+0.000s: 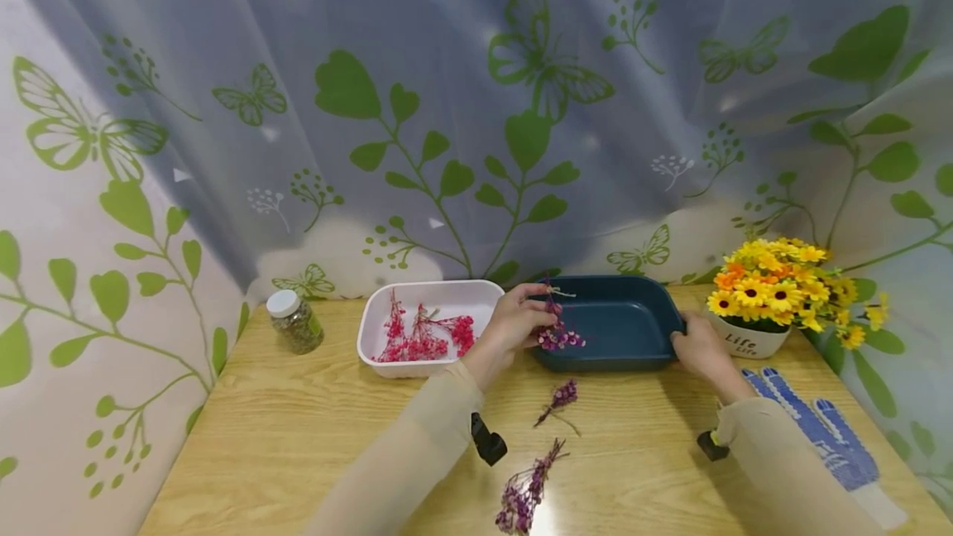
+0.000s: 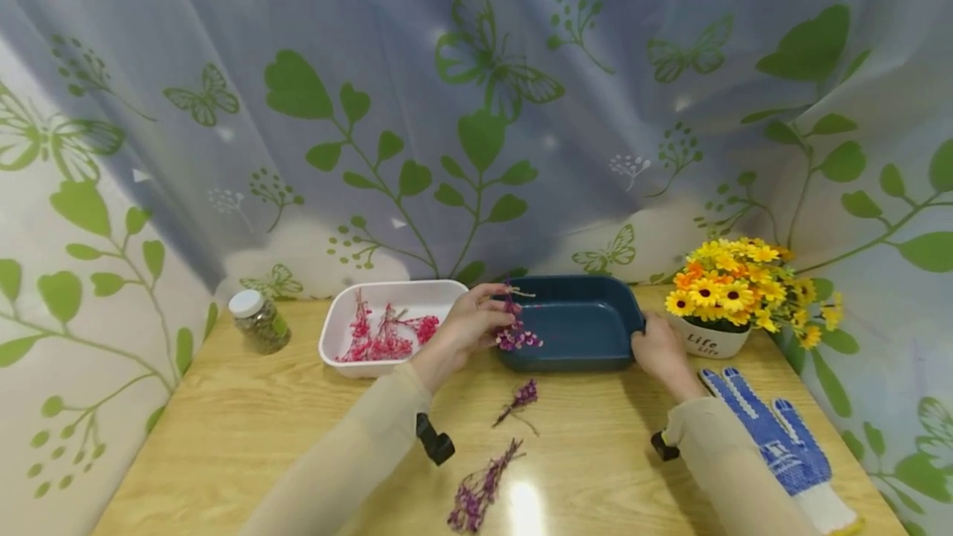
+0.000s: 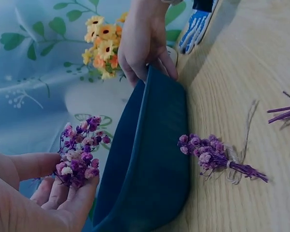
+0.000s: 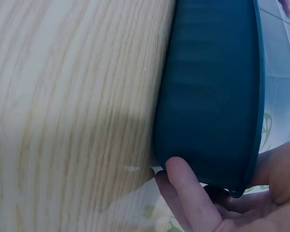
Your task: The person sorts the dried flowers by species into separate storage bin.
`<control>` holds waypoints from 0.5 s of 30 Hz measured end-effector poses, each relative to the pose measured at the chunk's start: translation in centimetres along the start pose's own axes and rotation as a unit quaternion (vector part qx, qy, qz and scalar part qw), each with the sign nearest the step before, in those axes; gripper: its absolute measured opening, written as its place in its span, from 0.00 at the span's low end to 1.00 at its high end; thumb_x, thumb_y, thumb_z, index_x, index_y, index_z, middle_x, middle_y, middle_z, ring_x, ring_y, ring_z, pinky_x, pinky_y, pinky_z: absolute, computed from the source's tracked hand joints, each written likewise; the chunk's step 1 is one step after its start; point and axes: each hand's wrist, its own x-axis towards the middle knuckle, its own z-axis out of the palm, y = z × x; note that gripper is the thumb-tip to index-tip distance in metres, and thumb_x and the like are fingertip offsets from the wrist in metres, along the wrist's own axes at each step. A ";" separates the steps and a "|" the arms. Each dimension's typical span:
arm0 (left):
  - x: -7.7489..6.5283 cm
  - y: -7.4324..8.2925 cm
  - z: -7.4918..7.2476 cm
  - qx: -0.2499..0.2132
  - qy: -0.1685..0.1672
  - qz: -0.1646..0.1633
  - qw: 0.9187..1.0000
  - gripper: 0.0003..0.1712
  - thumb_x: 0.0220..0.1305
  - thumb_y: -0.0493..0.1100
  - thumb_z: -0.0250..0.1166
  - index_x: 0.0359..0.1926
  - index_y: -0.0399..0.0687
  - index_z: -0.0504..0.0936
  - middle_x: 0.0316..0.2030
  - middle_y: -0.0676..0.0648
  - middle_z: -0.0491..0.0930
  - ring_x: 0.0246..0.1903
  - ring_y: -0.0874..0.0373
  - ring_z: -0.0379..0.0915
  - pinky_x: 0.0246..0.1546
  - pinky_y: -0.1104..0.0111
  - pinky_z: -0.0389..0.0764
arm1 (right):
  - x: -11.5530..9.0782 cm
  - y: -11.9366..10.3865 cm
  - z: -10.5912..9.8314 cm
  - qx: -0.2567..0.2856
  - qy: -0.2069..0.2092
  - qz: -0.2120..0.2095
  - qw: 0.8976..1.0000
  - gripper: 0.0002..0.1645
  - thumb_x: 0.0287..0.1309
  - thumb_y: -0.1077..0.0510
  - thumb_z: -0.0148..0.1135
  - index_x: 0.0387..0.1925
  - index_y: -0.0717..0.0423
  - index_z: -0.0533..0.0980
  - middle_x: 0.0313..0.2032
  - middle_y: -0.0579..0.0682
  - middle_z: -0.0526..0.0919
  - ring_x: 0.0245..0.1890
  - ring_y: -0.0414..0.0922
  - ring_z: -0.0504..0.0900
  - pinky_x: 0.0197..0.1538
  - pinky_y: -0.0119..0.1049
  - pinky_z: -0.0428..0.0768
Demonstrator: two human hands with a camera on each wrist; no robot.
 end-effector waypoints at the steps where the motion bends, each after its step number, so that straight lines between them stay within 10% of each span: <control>1: 0.2 0.0 0.1 -0.001 0.002 0.000 1.000 0.28 0.66 0.30 0.68 0.66 0.46 0.78 0.43 0.47 0.85 0.31 0.62 0.76 0.29 0.70 0.78 | 0.0 0.0 0.0 0.000 0.001 0.001 1.000 0.35 0.79 0.65 0.38 0.78 0.80 0.48 0.71 0.85 0.59 0.65 0.76 0.73 0.46 0.48 0.91; 15: 2.3 -0.8 1.3 0.076 0.021 0.040 0.996 0.33 0.65 0.26 0.66 0.70 0.39 0.73 0.48 0.36 0.85 0.28 0.60 0.75 0.23 0.71 0.75 | 0.0 0.2 0.2 0.012 0.001 0.001 1.000 0.34 0.79 0.65 0.38 0.78 0.79 0.47 0.72 0.84 0.57 0.68 0.77 0.69 0.52 0.53 0.90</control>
